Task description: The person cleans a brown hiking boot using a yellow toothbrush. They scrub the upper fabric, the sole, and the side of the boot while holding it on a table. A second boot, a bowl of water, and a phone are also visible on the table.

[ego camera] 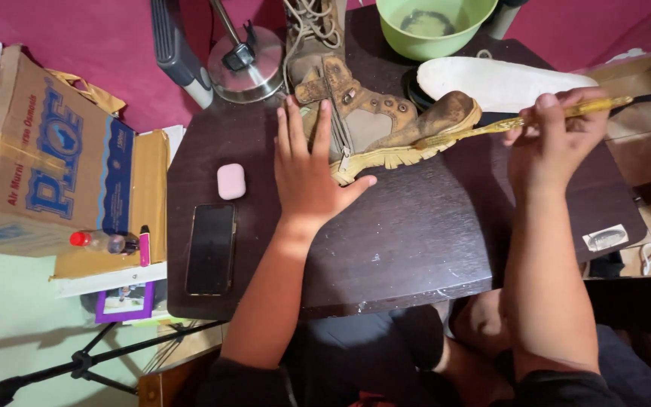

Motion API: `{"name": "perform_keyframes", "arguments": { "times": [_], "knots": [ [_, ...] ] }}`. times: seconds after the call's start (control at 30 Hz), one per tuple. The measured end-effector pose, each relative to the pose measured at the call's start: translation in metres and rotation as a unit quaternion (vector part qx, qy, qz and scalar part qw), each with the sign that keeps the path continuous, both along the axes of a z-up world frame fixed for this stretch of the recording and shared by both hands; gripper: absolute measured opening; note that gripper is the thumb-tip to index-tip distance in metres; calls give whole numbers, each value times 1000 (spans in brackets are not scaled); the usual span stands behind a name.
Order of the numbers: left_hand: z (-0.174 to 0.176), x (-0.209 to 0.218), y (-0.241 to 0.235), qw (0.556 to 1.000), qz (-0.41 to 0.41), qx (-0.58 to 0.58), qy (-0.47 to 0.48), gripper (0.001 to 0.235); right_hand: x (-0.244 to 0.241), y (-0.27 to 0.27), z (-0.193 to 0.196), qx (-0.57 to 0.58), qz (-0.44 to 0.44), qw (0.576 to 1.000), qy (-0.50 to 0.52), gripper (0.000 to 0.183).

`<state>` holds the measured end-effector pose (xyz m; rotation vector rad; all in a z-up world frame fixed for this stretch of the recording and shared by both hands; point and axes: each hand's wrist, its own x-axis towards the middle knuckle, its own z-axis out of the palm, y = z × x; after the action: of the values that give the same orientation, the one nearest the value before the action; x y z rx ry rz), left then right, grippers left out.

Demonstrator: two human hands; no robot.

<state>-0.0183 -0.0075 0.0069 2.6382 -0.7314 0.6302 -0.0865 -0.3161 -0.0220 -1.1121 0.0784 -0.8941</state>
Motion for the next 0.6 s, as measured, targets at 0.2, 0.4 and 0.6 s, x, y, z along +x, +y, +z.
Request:
{"name": "perform_keyframes", "arguments": {
  "times": [0.2,0.4,0.6],
  "knots": [
    [-1,-1,-4,999,-11,-30,-18,143,5,26,-4,-167,17,984,-55,30],
    [-3,1,-5,1000,-15,-24,-4,145,4,46,4,-193,64,976,-80,28],
    [2,-1,-4,999,-35,-25,16,144,4,50,12,-256,111,956,-93,25]
  ]
}}
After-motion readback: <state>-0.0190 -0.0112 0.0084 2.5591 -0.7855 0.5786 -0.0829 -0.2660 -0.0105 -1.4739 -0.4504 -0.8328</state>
